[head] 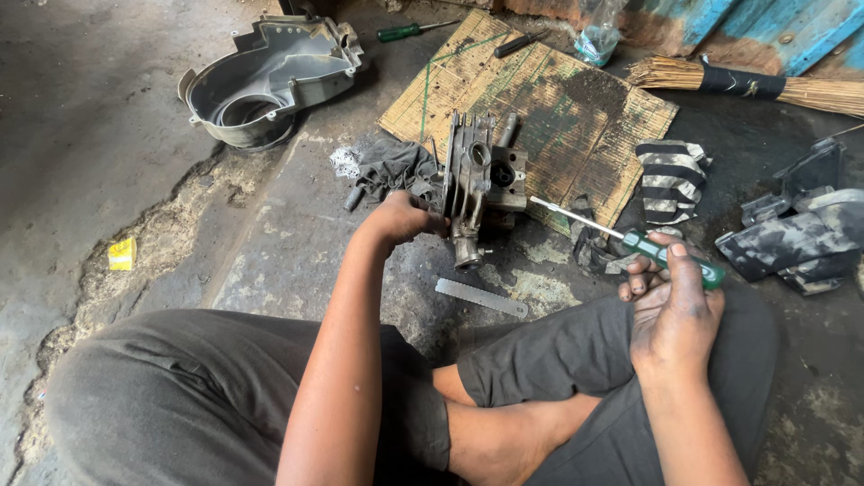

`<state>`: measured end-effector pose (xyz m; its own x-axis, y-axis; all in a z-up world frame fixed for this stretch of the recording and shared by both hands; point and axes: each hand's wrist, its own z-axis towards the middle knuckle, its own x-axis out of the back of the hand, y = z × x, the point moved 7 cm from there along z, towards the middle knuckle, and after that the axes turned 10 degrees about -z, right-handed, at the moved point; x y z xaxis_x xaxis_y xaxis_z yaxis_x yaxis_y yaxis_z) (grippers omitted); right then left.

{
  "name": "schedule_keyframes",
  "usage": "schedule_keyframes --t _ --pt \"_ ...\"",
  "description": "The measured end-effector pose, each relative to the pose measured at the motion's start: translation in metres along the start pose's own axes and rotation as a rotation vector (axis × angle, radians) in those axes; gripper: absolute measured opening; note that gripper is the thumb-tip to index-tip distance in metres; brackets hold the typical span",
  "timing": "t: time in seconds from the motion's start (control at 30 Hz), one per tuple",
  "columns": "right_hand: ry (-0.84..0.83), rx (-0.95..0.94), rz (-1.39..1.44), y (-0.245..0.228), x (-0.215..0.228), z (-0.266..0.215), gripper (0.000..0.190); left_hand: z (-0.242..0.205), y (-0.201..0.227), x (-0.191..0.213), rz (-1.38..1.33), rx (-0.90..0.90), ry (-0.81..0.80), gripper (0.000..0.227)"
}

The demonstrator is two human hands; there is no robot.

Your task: The person sits on the floor and works on a disassembled engine block. They use a green-handled screwdriver to manipulate internal components and a rag to wipe the metal surfaces. The person rotates the engine block to access different areas and continues cleaning and adjusting parts.

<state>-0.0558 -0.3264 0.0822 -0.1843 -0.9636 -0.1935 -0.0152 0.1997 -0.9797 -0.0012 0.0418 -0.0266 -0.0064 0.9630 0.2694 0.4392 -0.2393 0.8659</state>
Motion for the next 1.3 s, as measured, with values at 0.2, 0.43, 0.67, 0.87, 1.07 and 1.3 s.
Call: schedule_keyframes --t 0.2,0.43,0.67,0.87,1.07,1.3 --pt "0.068 -0.096 0.07 0.009 0.007 0.006 0.023 0.001 -0.005 0.001 -0.071 0.04 -0.005 0.031" --pt "0.045 -0.111 0.08 0.014 0.005 0.006 0.022 0.008 -0.007 -0.001 -0.011 0.0 -0.021 0.035" --pt "0.033 -0.119 0.067 0.017 -0.002 0.005 0.023 -0.001 0.025 -0.012 0.163 -0.061 0.047 0.048" --pt "0.038 -0.106 0.068 0.017 -0.001 0.001 0.023 -0.02 0.058 -0.05 0.5 0.003 0.168 0.036" --pt "0.044 -0.069 0.083 0.01 0.006 0.0 0.022 -0.009 0.035 -0.047 0.406 0.013 0.0 0.038" --pt "0.067 0.419 -0.182 -0.014 0.006 -0.018 0.018 0.032 -0.007 -0.028 0.422 -0.096 0.125 0.031"
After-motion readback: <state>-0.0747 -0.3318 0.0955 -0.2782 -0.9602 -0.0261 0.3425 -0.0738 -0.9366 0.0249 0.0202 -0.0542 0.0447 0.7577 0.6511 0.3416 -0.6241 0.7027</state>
